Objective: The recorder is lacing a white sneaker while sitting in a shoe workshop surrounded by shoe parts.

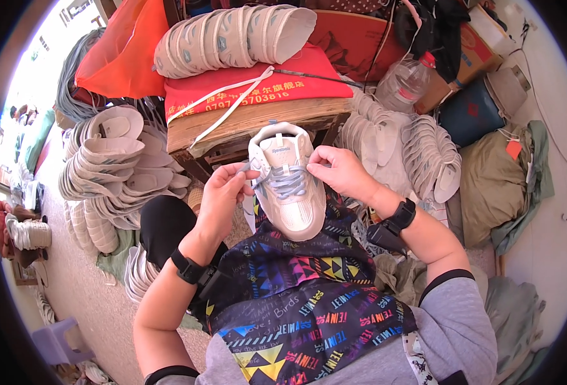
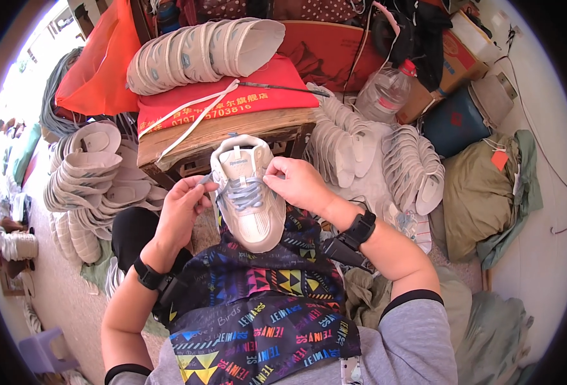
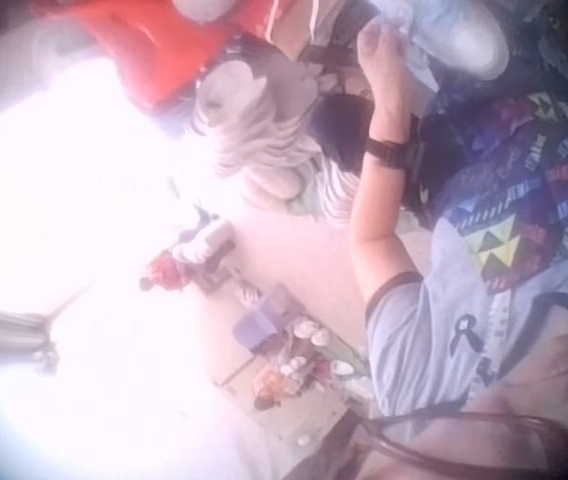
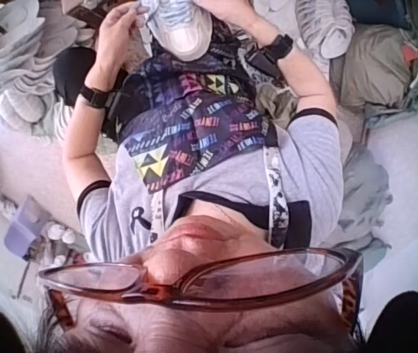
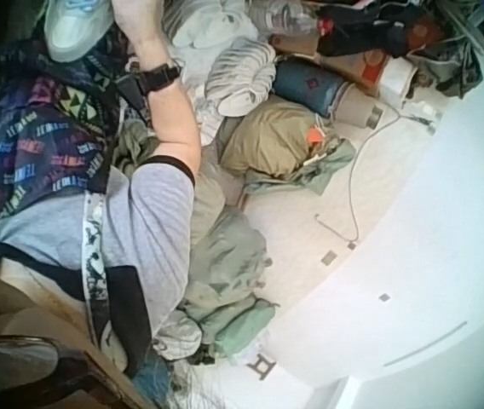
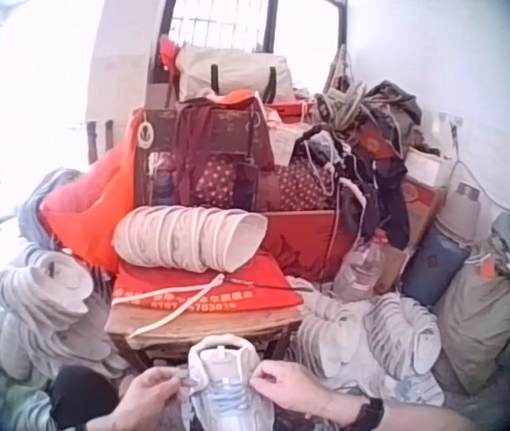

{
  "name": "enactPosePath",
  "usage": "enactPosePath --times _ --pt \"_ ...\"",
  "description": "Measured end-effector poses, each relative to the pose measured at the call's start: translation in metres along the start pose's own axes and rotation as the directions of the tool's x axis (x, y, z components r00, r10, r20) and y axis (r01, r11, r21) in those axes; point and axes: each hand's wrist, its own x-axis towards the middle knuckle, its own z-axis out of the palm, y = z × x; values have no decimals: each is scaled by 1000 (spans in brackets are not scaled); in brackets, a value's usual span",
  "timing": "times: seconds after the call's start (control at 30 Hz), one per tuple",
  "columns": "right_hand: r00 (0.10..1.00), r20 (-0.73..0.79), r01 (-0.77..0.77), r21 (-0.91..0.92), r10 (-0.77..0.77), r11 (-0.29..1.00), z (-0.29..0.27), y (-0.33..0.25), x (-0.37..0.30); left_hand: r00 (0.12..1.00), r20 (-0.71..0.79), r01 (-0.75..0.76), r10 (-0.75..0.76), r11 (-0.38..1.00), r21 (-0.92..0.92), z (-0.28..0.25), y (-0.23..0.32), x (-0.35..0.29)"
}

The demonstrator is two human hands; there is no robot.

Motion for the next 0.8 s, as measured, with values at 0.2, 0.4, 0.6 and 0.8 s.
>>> enactPosePath --times 0.2,0.4,0.6,0.8 --pt "996 91 24 -285 2 958 -11 -17 21 999 48 -12 6 993 121 10 -3 -2" --pt "943 249 332 -673 -220 661 -1 -46 25 1000 15 -5 3 990 143 9 -3 -3" --pt "798 557 603 -746 -231 283 -8 -63 28 997 24 64 -72 969 241 7 -11 -7" --pt "612 568 743 -652 -550 153 -18 -59 42 999 -3 -43 47 941 335 11 -22 -2"
